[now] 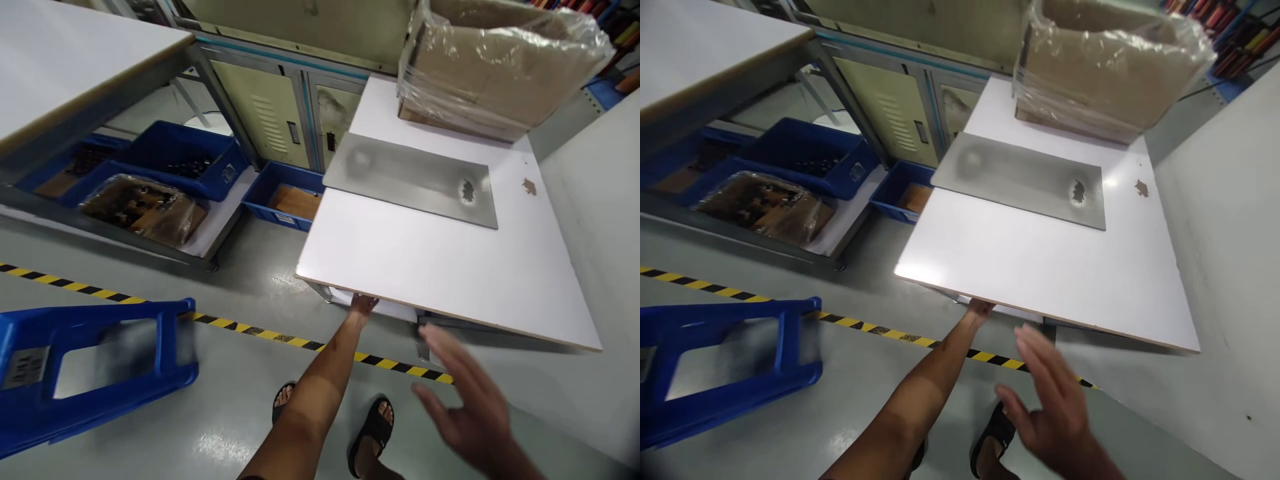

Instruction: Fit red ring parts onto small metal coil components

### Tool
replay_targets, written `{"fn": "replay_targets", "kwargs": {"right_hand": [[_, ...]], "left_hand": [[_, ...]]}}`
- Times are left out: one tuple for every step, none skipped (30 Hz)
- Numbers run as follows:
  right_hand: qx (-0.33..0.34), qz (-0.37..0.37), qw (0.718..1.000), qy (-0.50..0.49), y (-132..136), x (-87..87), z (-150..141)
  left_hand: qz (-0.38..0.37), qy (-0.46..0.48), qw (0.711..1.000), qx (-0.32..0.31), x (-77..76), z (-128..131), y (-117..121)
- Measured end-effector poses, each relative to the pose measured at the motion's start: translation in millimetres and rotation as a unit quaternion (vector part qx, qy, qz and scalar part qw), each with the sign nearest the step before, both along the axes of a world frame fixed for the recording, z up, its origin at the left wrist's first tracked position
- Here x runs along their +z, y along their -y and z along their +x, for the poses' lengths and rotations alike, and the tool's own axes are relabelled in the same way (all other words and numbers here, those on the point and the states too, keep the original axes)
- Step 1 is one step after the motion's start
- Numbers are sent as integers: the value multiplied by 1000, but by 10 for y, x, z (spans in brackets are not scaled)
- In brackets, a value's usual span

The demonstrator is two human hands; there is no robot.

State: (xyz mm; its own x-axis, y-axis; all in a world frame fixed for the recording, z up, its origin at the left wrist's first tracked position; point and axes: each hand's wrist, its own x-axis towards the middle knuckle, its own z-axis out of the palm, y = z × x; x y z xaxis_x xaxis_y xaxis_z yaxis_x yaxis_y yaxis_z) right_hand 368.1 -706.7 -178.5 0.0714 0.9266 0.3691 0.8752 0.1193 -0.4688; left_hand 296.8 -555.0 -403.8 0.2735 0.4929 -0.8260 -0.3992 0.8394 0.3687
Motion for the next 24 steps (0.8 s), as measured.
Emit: {"fn": "replay_targets", "kwargs": {"right_hand": [[11,62,995,80,-325,245,80],[1,109,982,152,-703,433,196],[9,130,973,192,-1110,560,329],[-9,91,973,212,-1519,626,457],[-64,22,978,199,-1900,636,560],[-108,-49,979,168,-2225,601,622],[-140,-117,973,140,-2475,533,635],[-162,-167,966,113,-2639,447,596],[-153,-177,967,104,-2717,356,507],[-124,-177,971,105,-2720,272,372],[-92,-165,975,115,-2665,203,197],[-49,-153,978,133,-2576,152,-12],[-11,-145,978,149,-2471,120,-244],[12,-134,977,163,-2369,104,-487],[28,-127,976,174,-2280,101,-723],[34,-119,975,182,-2211,108,-936],[40,-114,975,188,-2162,121,-1106],[57,-111,974,190,-2131,137,-1217],[76,-108,973,187,-2112,153,-1259],[78,-92,977,177,-2101,168,-1229],[48,-63,984,162,-2091,179,-1134],[-19,-33,989,143,-2078,186,-987],[-119,-5,985,123,-2060,188,-810],[-228,-3,967,112,-2037,185,-625]], "left_hand": [[-9,-13,1000,-10,126,-106,121],[-21,-26,999,-23,258,-256,275],[-33,-39,998,-40,387,-447,437],[-44,-51,996,-53,510,-672,581],[-51,-67,994,-63,624,-921,680],[-47,-88,993,-65,734,-1183,713],[-36,-113,992,-48,844,-1445,668],[-19,-135,990,-22,956,-1695,543],[5,-151,988,13,1075,-1919,346],[34,-153,986,50,1198,-2110,95],[63,-139,985,79,1327,-2261,-188],[96,-112,984,98,1456,-2373,-478],[120,-74,985,99,1584,-2451,-751],[129,-27,988,84,1706,-2507,-988],[136,16,989,63,1818,-2554,-1177],[139,48,988,43,1916,-2609,-1312],[143,67,987,30,1998,-2687,-1391],[151,74,985,28,2061,-2804,-1421],[165,64,984,36,2105,-2971,-1407],[182,39,981,47,2132,-3193,-1362],[193,15,980,57,2142,-3471,-1296],[216,-32,974,59,2137,-3796,-1224],[230,-84,968,56,2115,-4150,-1155],[233,-128,962,59,2079,-4509,-1101]]}}
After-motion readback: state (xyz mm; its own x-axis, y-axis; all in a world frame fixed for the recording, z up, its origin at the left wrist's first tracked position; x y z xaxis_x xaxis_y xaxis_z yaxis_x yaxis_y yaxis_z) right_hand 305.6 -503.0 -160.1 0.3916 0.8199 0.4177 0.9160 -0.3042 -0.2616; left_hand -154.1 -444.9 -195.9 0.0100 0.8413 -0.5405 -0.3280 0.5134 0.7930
